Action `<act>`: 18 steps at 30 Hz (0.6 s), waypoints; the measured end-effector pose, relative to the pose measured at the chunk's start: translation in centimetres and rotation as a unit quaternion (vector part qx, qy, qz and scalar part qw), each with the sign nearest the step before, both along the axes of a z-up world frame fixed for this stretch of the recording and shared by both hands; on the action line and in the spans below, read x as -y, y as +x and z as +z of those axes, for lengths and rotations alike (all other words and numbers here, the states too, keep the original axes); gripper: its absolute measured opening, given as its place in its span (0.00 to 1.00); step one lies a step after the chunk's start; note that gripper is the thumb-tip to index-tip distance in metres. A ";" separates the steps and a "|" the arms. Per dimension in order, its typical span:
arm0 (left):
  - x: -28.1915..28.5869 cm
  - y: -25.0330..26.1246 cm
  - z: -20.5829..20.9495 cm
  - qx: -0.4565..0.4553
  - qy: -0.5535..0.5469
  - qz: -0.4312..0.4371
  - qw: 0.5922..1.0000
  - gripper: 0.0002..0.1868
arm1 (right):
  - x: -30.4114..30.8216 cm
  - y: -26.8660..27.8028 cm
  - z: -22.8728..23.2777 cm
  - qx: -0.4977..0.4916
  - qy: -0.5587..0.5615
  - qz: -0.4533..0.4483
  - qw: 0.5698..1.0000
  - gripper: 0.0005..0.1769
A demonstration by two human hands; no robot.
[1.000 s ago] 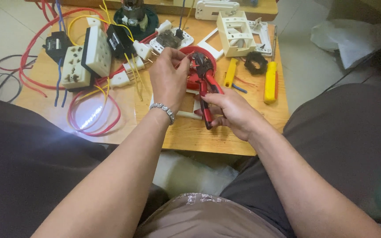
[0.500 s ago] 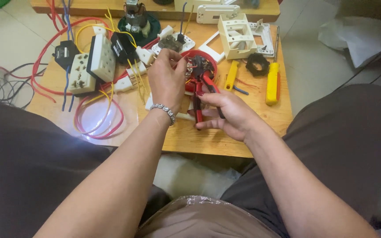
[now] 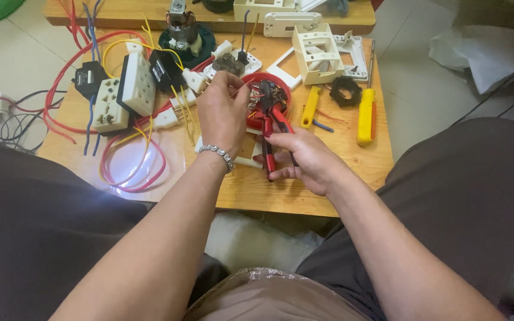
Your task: Stripping insulation from electrical wires using pliers and preparing them for assembly.
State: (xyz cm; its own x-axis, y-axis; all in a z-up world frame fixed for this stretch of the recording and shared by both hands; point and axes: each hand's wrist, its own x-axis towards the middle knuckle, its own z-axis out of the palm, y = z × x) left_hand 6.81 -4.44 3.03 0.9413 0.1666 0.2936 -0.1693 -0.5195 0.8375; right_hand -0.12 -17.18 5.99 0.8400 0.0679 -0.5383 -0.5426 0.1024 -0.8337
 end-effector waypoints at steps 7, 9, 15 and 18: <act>0.2 -0.2 -0.1 -0.002 0.019 -0.020 1.000 0.04 | 0.3 -0.2 0.2 0.022 -0.037 0.004 0.999 0.32; 0.3 -0.4 0.0 -0.004 0.012 -0.020 1.000 0.04 | 0.1 -0.4 0.7 0.010 -0.035 -0.008 0.999 0.34; 0.5 -0.4 0.0 -0.001 0.004 -0.029 1.000 0.04 | 0.7 0.0 0.0 0.008 -0.015 -0.006 1.000 0.38; 0.3 -0.4 0.1 0.001 0.011 -0.032 0.999 0.04 | 0.5 -0.2 0.4 0.010 -0.019 -0.006 1.000 0.38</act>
